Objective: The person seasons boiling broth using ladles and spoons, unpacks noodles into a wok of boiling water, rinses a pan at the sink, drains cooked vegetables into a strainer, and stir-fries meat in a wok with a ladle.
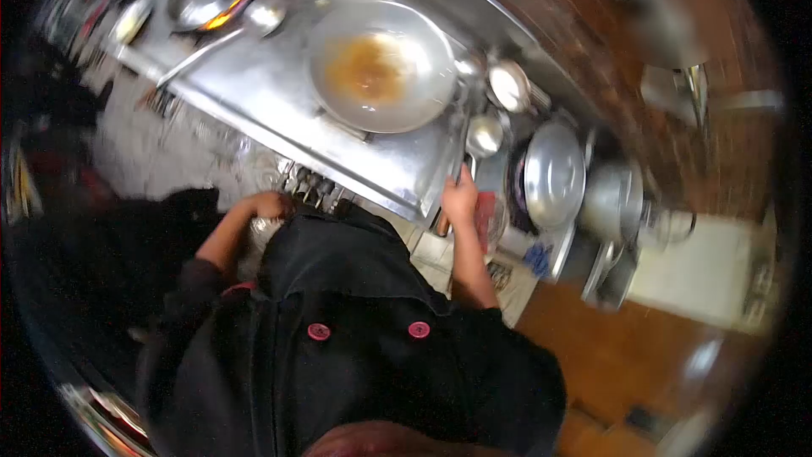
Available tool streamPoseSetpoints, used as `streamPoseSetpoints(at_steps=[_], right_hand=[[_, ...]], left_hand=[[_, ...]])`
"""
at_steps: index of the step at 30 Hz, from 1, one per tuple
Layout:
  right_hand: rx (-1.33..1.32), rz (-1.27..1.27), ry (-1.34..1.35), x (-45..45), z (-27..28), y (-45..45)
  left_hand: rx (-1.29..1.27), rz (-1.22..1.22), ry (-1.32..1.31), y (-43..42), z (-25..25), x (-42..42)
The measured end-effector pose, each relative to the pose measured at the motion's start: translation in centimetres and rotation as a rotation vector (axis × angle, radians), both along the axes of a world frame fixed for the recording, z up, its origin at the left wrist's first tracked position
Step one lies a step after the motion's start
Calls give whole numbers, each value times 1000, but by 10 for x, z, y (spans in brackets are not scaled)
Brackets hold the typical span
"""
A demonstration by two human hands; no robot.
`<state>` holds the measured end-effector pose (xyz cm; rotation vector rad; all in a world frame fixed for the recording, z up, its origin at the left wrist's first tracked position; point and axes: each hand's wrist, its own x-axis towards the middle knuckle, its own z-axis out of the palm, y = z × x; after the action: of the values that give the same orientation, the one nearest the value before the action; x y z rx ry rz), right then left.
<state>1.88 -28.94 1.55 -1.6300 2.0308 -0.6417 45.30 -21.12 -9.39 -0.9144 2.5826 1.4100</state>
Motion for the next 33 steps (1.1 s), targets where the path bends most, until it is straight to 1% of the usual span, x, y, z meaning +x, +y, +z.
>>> streamPoseSetpoints(at_steps=[1, 2, 3, 4, 5, 6, 7, 8, 9, 10, 11, 12, 13, 14, 15, 16, 17, 18, 19, 21, 22, 23, 24, 25, 27, 28, 29, 31, 32, 33], right_hand=[[-22, 30, -168, -13, -41, -4], [82, -117, -683, -11, -44, -5], [267, -277, -1180, -3, -50, -5], [89, 71, -667, 3, -56, 1], [113, 187, -656, 2, -68, 0], [170, 138, -541, 0, -79, -5], [165, 258, -439, -25, -120, -24], [22, 476, 191, -7, -67, -10], [104, 539, 342, -8, -55, -12], [73, 559, 402, -13, -58, -18], [64, 598, 372, -8, -41, -19], [-120, 707, 285, -9, -48, -32], [-307, 798, 201, -11, -48, -44], [-219, 871, 128, 7, -11, -32], [-131, 941, 49, 36, 26, -13], [-202, 1061, -21, 49, 17, -17], [-272, 1183, -98, 69, -1, -21], [-189, 1286, -188, 95, -18, -19], [-103, 1386, -269, 116, -28, -11], [27, 1526, -295, 149, 1, 53], [80, 1577, -308, 160, 9, 84], [131, 1625, -324, 168, 15, 115], [128, 1711, -343, 169, 28, 149], [129, 1799, -360, 167, 41, 180], [211, 2029, -217, 162, 53, 228], [214, 2098, -172, 156, 50, 250], [35, 2233, -185, 155, 31, 265], [122, 2364, 24, 143, 46, 310], [121, 2412, 41, 139, 47, 333], [135, 2470, 105, 133, 46, 355]], left_hand=[[-286, -157, 119, 1, -8, 7], [-141, 57, 151, 11, 14, -1], [-185, 172, 188, 20, 41, -9], [-50, 422, -20, 32, 29, -17], [152, 753, -64, 45, 34, -33], [170, 858, 1, 58, 47, -43], [334, 926, 1, 72, 109, -57], [328, 1107, 59, 92, 102, -76], [322, 1267, 112, 120, 100, -97], [239, 1386, 95, 152, 99, -117], [147, 1456, 60, 179, 116, -132], [122, 1547, 53, 205, 112, -155], [-111, 1624, 151, 236, 93, -179], [16, 1753, 160, 260, 90, -197], [120, 1830, 143, 285, 101, -215], [10, 1929, 168, 309, 92, -235], [16, 2028, 136, 331, 97, -253], [-16, 2098, 158, 350, 102, -266], [-32, 2124, 156, 368, 93, -281], [-130, 2378, 17, 395, 71, -310], [-138, 2392, 19, 403, 79, -323], [-129, 2502, 101, 410, 96, -338], [-118, 2608, 189, 419, 109, -351], [-128, 2623, 191, 427, 114, -360], [-44, 2702, 208, 445, 120, -384], [-99, 2756, 264, 455, 130, -397], [-119, 2830, 266, 469, 142, -410], [-346, 2870, 103, 496, 169, -438], [-428, 2898, 144, 515, 188, -451], [-434, 2931, 149, 536, 204, -468]])
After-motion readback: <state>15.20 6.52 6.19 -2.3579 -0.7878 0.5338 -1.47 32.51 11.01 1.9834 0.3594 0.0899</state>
